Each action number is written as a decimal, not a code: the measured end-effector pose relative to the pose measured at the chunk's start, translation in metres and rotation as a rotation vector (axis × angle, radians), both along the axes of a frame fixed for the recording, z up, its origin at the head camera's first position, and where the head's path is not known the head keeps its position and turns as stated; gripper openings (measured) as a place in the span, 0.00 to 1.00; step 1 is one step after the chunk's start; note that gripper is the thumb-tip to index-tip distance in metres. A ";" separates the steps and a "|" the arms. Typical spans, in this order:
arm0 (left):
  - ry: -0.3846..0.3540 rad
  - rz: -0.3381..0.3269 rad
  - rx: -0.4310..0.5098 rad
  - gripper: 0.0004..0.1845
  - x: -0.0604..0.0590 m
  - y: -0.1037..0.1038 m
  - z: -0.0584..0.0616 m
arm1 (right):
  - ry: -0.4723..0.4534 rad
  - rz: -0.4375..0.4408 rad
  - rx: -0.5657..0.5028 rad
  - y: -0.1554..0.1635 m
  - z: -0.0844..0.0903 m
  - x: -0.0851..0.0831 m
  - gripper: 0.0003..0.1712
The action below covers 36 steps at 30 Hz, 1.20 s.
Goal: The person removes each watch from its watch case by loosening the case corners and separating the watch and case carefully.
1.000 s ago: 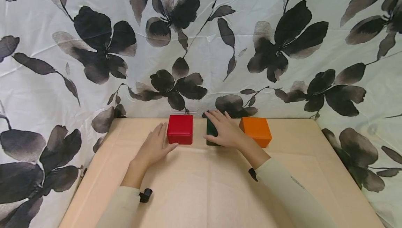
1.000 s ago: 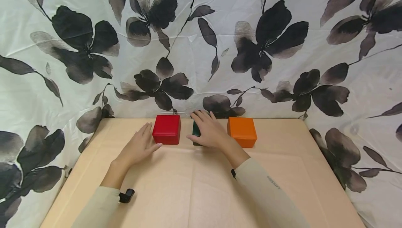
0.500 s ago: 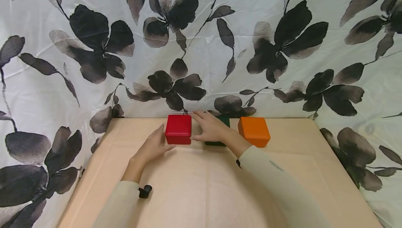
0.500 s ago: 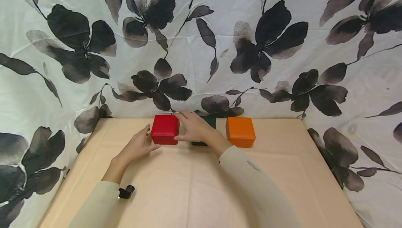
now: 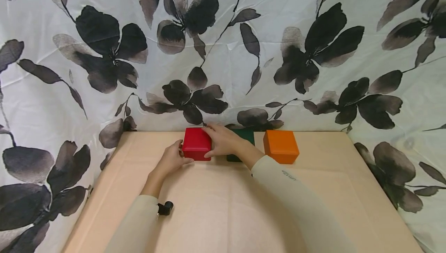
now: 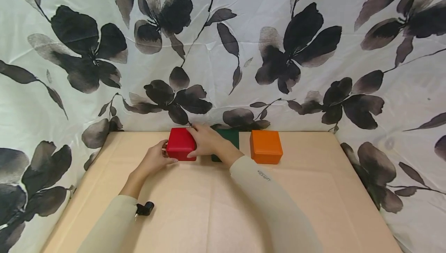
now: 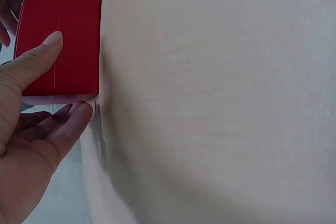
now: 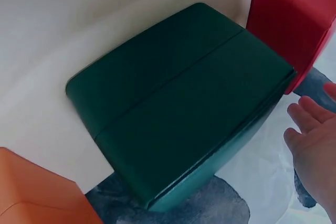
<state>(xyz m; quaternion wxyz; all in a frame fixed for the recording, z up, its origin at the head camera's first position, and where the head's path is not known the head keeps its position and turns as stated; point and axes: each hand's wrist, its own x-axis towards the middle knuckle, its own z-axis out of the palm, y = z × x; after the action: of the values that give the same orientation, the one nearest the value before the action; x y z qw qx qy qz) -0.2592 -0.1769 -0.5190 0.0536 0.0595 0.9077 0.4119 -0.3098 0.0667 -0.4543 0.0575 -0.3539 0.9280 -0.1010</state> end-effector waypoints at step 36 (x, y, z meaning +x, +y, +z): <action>0.005 0.041 0.035 0.34 0.003 -0.005 -0.014 | -0.007 -0.128 0.126 -0.024 -0.014 0.016 0.60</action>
<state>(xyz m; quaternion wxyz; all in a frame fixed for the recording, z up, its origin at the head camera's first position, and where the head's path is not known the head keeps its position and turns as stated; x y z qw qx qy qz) -0.2559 -0.1823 -0.5327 0.0418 0.0426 0.9016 0.4284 -0.2934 0.0429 -0.4688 0.0764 -0.2889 0.9531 -0.0469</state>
